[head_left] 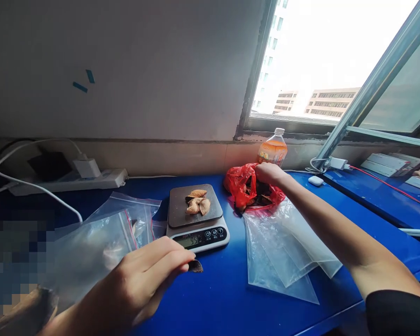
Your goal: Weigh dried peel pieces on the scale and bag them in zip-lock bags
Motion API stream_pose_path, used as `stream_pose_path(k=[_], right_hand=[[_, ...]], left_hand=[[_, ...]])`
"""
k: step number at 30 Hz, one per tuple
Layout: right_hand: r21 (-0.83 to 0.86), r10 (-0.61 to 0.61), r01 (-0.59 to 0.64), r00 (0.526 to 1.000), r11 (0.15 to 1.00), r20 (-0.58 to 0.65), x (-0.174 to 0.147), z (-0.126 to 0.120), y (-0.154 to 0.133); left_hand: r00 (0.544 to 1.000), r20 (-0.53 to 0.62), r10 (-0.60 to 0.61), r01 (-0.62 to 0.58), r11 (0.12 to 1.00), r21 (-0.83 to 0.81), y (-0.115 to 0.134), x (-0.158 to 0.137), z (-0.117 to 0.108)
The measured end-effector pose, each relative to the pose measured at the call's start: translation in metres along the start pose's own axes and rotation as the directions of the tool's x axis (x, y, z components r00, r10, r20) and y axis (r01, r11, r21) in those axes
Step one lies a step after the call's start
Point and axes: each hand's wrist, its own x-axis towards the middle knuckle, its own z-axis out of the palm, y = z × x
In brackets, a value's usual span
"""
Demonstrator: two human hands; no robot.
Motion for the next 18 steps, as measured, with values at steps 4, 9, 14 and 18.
stream_pose_path(k=[4,9,14,18], right_hand=[[-0.013,0.045,-0.045,0.999,0.999,0.029,0.009,0.009,-0.004],[-0.005,0.060,-0.060,0.996,0.998,0.073,-0.005,0.006,0.008],[0.004,0.073,-0.074,0.995,0.997,0.069,-0.013,0.009,0.012],[0.037,0.109,-0.111,0.992,0.993,0.062,-0.005,0.016,0.005]], left_hand=[[0.999,0.040,0.012,-0.011,1.000,-0.008,-0.001,-0.003,0.000],[0.998,0.061,0.031,-0.030,0.999,-0.022,0.001,-0.004,-0.001],[0.998,0.062,0.030,-0.030,1.000,-0.006,0.000,-0.003,0.002],[0.997,0.072,0.025,-0.024,1.000,-0.013,0.000,-0.002,0.003]])
